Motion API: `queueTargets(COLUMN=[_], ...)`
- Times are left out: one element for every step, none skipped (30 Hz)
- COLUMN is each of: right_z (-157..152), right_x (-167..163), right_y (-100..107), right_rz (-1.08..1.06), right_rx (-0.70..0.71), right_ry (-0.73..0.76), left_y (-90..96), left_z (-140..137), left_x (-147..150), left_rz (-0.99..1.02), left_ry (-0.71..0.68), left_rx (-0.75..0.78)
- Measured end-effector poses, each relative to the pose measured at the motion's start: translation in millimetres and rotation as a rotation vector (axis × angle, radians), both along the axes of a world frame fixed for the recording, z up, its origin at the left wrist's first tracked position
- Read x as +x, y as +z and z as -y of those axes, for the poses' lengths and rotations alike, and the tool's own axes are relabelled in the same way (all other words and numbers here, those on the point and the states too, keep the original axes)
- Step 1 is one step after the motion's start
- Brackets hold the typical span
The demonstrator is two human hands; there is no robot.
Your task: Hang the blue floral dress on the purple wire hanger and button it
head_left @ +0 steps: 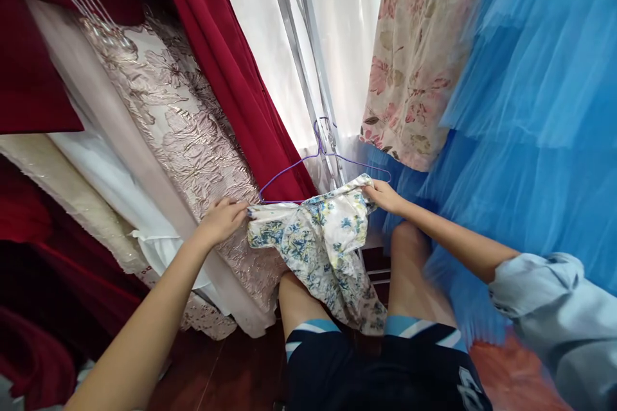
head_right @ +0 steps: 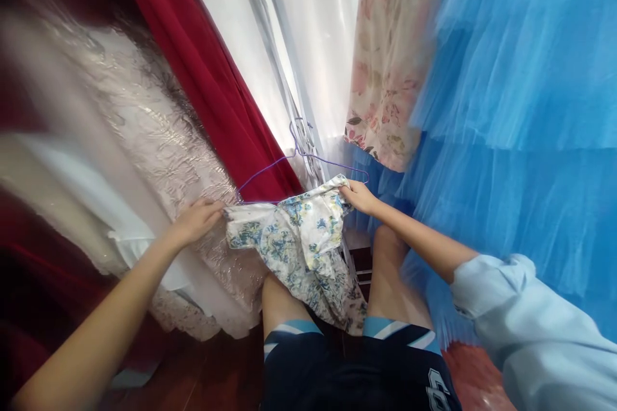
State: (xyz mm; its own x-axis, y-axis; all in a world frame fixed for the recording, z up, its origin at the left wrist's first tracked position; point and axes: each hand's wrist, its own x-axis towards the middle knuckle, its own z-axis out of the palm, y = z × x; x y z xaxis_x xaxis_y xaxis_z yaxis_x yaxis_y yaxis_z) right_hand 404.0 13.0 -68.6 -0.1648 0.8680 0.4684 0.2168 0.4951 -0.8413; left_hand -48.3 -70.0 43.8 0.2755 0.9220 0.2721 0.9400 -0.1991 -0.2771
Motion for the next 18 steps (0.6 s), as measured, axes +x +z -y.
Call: queueTargets(right_z=[0, 1, 1, 1, 1, 2, 3, 4, 6, 8, 11, 14, 18, 22, 25, 26, 27, 25], right_x=[1, 2, 3, 3, 3, 2, 0, -2, -4, -6, -7, -6, -4, -1, 5, 11, 19, 26], right_y=[0, 0, 0, 0, -1, -1, -2, -2, -2, -2, -1, 0, 2, 4, 7, 10, 13, 16], right_rz=[0.016, 0.029, 0.037, 0.044, 0.048, 0.052, 0.056, 0.06, 0.065, 0.071, 0.077, 0.085, 0.094, 0.104, 0.109, 0.102, 0.07, 0.012], right_rx=[0.003, 0.002, -0.001, -0.006, -0.011, -0.015, -0.017, -0.017, -0.015, -0.009, -0.002, 0.004, 0.02, 0.055, 0.11, 0.181, 0.256, 0.31], right_ry=[0.004, 0.009, 0.015, 0.026, 0.04, 0.056, 0.073, 0.089, 0.101, 0.111, 0.12, 0.132, 0.142, 0.147, 0.138, 0.1, 0.025, -0.08], left_y=[7.2, 13.8, 19.6, 24.4, 27.9, 30.0, 30.8, 30.5, 29.1, 27.0, 24.3, 21.2, 17.8, 14.1, 10.3, 6.3, 2.4, -1.3], left_z=[-2, -5, -7, -11, -15, -20, -27, -33, -40, -47, -52, -56, -58, -59, -58, -56, -53, -50], left_x=[2, 7, 13, 22, 32, 42, 53, 65, 76, 86, 96, 104, 110, 116, 120, 123, 126, 128], left_rz=[-0.005, 0.003, 0.024, 0.053, 0.087, 0.123, 0.163, 0.206, 0.256, 0.307, 0.355, 0.397, 0.43, 0.46, 0.49, 0.523, 0.56, 0.597], left_ry=[0.019, 0.025, 0.022, 0.008, -0.014, -0.042, -0.078, -0.121, -0.165, -0.207, -0.239, -0.265, -0.285, -0.304, -0.32, -0.337, -0.347, -0.349], left_rx=[0.03, 0.062, 0.098, 0.133, 0.168, 0.197, 0.216, 0.221, 0.214, 0.201, 0.193, 0.199, 0.223, 0.267, 0.327, 0.392, 0.456, 0.507])
